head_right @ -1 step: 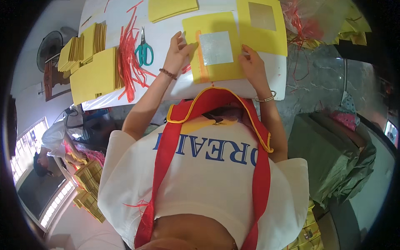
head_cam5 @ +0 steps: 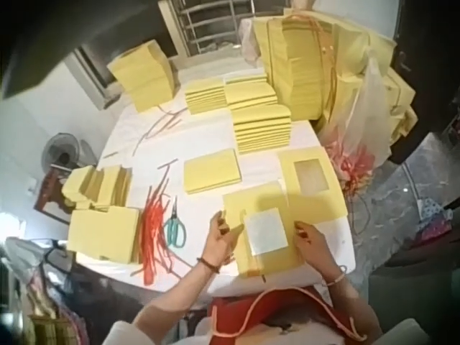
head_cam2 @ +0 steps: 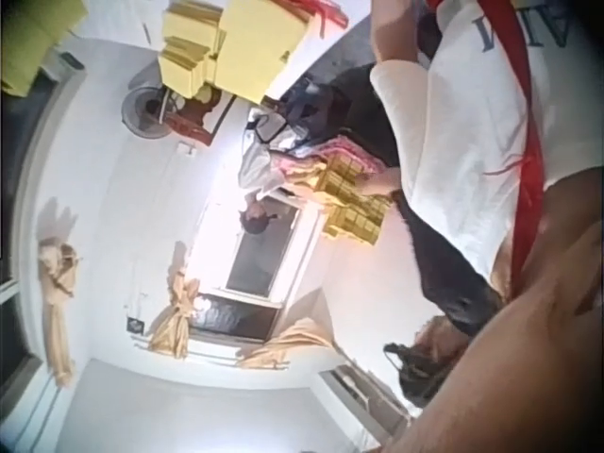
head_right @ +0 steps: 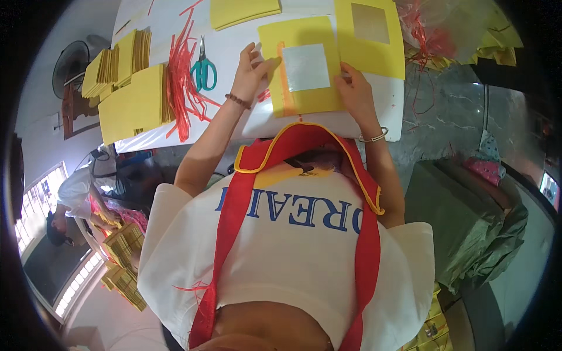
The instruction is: Folding and stacking ritual yellow paper sheets at a workstation.
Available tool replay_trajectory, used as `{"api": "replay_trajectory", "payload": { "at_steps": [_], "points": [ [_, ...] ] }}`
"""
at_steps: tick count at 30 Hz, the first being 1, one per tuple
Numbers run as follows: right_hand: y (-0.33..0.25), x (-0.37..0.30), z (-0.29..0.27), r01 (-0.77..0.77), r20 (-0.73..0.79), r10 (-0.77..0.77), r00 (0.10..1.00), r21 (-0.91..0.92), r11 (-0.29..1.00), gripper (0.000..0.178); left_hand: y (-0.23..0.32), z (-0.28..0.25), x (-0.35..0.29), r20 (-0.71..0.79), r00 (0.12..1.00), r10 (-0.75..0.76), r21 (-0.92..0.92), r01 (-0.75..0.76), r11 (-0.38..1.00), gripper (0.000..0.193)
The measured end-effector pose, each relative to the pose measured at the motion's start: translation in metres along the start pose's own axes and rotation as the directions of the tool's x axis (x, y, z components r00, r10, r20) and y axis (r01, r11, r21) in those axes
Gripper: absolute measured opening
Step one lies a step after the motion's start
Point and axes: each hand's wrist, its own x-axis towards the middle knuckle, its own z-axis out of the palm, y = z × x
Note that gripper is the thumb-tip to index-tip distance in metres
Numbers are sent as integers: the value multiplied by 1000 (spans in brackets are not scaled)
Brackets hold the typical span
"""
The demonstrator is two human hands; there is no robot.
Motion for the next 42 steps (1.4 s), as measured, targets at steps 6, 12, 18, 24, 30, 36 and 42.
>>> {"api": "replay_trajectory", "payload": {
  "at_steps": [6,12,18,24,30,36,42],
  "points": [
    [2,8,4,187,23,-188,982,-280,942,42,-2,-2,19,242,960,-139,-293,209,933,49],
    [0,8,5,221,36,-225,974,-380,898,41,-2,18,11,164,984,61,115,-81,990,47],
    [4,9,2,209,42,-208,977,-351,913,44,9,24,-2,188,979,83,-202,-44,978,54],
    [-15,6,11,301,-156,-272,950,215,929,48,50,15,-23,340,906,252,-237,-177,955,47],
    [-25,13,-1,15,56,-72,996,676,736,38,62,17,-28,244,906,346,-203,-302,932,45],
    [-39,2,-4,201,-83,-188,979,573,795,32,55,10,-28,311,890,334,-273,-253,928,38],
    [-57,-12,-13,306,-93,-311,946,574,759,36,78,-11,-30,327,884,335,-523,-125,843,32]
  ]
}}
